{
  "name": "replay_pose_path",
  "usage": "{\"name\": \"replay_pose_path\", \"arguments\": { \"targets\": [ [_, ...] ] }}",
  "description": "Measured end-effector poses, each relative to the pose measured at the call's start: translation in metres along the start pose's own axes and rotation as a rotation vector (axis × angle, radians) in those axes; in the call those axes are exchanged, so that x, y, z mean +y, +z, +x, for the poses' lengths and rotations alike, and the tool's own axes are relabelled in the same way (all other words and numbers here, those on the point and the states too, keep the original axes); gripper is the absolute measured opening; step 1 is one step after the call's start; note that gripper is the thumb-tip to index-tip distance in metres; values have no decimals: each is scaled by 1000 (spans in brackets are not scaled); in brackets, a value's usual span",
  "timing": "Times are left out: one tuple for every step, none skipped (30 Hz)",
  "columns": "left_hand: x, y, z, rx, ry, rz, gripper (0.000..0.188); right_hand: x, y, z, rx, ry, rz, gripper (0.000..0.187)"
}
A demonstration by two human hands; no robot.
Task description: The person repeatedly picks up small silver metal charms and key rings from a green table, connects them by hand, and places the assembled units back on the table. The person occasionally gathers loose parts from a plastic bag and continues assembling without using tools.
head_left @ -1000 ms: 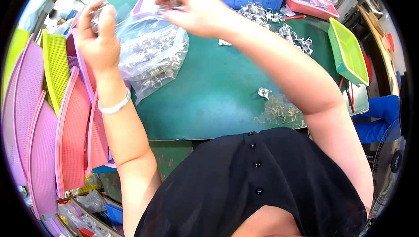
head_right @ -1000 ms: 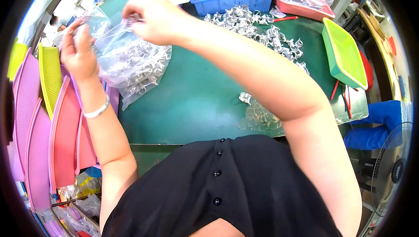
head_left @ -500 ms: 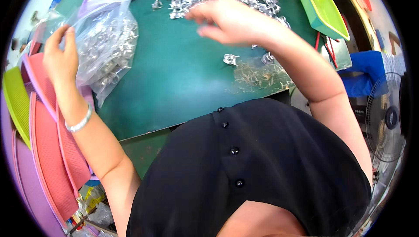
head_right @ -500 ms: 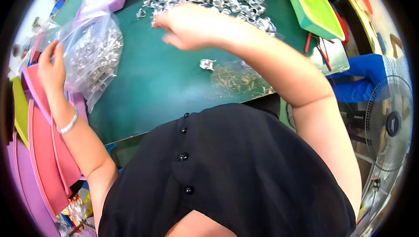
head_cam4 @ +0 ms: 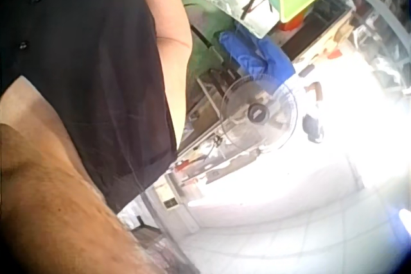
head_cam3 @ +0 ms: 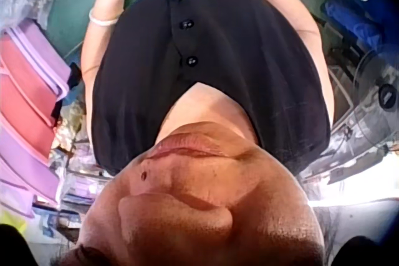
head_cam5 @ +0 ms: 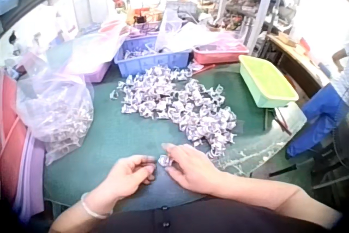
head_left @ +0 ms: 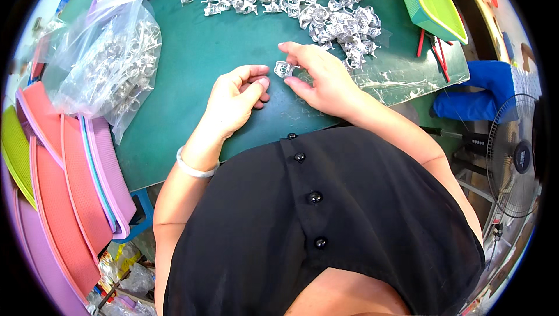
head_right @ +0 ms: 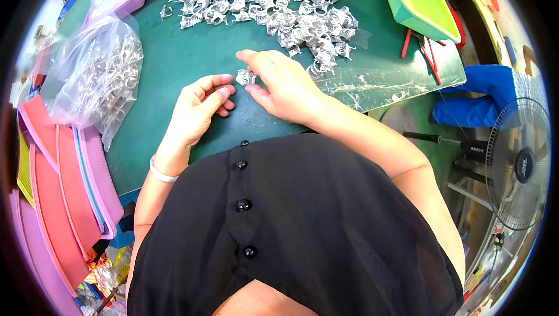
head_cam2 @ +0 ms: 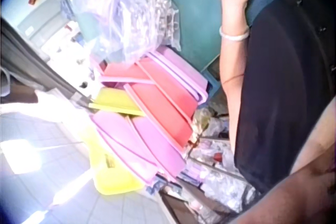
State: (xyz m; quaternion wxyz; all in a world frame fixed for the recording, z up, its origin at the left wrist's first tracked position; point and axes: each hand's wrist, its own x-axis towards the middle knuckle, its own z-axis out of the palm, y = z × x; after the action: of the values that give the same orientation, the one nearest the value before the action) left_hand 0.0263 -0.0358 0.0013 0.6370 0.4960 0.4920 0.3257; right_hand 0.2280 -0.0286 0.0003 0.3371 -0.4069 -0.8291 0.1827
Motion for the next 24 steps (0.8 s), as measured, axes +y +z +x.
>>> {"name": "replay_pose_path", "arguments": {
  "targets": [
    [2, 1, 1, -17, -13, -56, 26, -2, -1, 1, 19, -35, -5, 51],
    [3, 1, 2, -33, -27, -112, 25, -6, -3, 3, 38, -70, -9, 51],
    [3, 0, 3, -48, -21, -175, 23, -7, -4, 5, 59, -108, -14, 51],
    [4, 0, 3, -51, -13, -215, 22, -7, -5, 6, 71, -135, -2, 52],
    [6, 1, 2, -53, -4, -255, 21, -7, -5, 8, 83, -162, 10, 53],
    [7, 2, 2, -58, 5, -294, 21, -7, -5, 9, 97, -188, 20, 54],
    [9, 2, 2, -43, 7, -305, 20, -6, -4, 9, 111, -211, 35, 55],
    [10, 2, 1, -29, 9, -316, 19, -6, -4, 10, 125, -225, 33, 55],
    [11, 3, 1, -14, 12, -329, 19, -6, -4, 11, 137, -239, 30, 56],
    [13, 4, 0, -6, 16, -333, 19, -7, -5, 12, 150, -253, 27, 56],
    [15, 5, 0, 1, 21, -338, 18, -7, -5, 12, 155, -253, 26, 56],
    [17, 6, 0, 9, 25, -342, 18, -6, -6, 12, 161, -252, 27, 57],
    [17, 6, 1, 6, 31, -347, 18, -5, -5, 12, 166, -251, 28, 57],
    [17, 6, 3, 2, 37, -352, 18, -5, -5, 13, 174, -252, 33, 57],
    [17, 6, 4, -4, 44, -357, 17, -4, -5, 13, 181, -253, 37, 57],
    [18, 6, 4, -9, 33, -367, 18, -4, -5, 14, 189, -254, 41, 57],
    [19, 6, 5, -13, 22, -378, 18, -4, -5, 14, 182, -238, 50, 57],
    [19, 5, 6, -19, 11, -387, 19, -3, -5, 13, 176, -222, 59, 57],
    [20, 5, 7, -15, 2, -393, 18, -3, -5, 13, 170, -205, 68, 57],
    [21, 5, 8, -12, -7, -398, 18, -3, -5, 13, 170, -182, 107, 56],
    [21, 5, 9, -9, -17, -404, 18, -2, -4, 13, 168, -157, 145, 55],
    [21, 5, 10, -15, -31, -423, 17, -2, -4, 13, 166, -133, 183, 55],
    [21, 4, 12, -20, -45, -441, 16, -3, -4, 13, 156, -104, 199, 54],
    [22, 4, 14, -26, -60, -460, 16, -3, -5, 13, 144, -74, 214, 52]
  ]
}}
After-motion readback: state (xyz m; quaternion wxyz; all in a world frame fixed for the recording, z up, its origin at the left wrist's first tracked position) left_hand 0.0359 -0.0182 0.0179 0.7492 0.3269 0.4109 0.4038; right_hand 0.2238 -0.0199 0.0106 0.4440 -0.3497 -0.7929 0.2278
